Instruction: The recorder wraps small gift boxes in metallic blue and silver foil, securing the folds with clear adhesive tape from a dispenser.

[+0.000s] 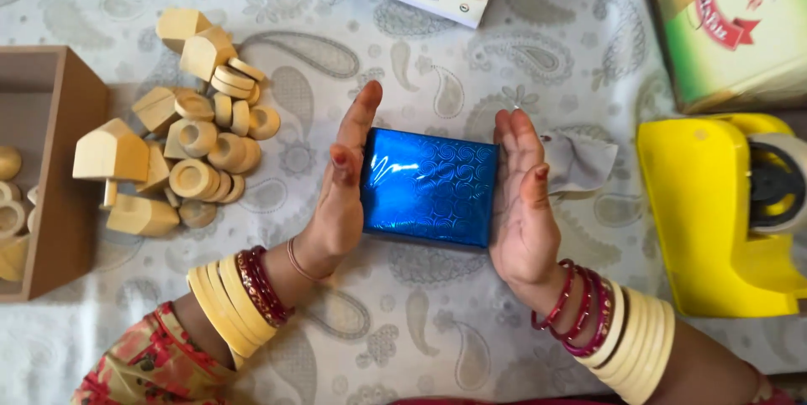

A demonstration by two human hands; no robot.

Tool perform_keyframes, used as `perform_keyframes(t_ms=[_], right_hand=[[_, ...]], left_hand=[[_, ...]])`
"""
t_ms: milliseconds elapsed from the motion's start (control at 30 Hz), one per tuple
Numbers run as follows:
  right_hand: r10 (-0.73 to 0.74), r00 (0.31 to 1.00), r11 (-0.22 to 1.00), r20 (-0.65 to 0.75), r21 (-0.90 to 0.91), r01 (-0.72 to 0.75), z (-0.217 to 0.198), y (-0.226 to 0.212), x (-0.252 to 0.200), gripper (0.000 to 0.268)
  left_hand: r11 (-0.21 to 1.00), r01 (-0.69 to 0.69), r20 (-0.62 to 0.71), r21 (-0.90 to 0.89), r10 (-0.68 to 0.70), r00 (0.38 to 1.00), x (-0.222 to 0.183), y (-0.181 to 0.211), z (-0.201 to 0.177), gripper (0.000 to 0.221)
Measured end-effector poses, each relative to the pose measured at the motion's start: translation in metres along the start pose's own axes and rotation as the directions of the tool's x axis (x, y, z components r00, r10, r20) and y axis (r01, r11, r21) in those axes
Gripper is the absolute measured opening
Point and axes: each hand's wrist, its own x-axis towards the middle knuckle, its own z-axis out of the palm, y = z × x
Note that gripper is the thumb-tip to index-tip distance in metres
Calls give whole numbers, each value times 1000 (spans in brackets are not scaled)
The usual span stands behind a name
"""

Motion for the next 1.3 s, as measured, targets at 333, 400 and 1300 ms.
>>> perform_keyframes(t_ms=[333,400,1300], right_hand=[[-7,1000,996,20,-93,9,3,-7,5,81],[-50,998,991,28,-122,53,-3,-10,10,83],[-1,997,998,-79,-69,-4,-9,12,15,70]], left_hand=[[996,-7,-29,-92,4,1000,-2,-4,-10,96],[998,-11,-65,-67,6,998,1,-3,-15,97],[898,-117,-70,424,161,984,12,-11,2,74]])
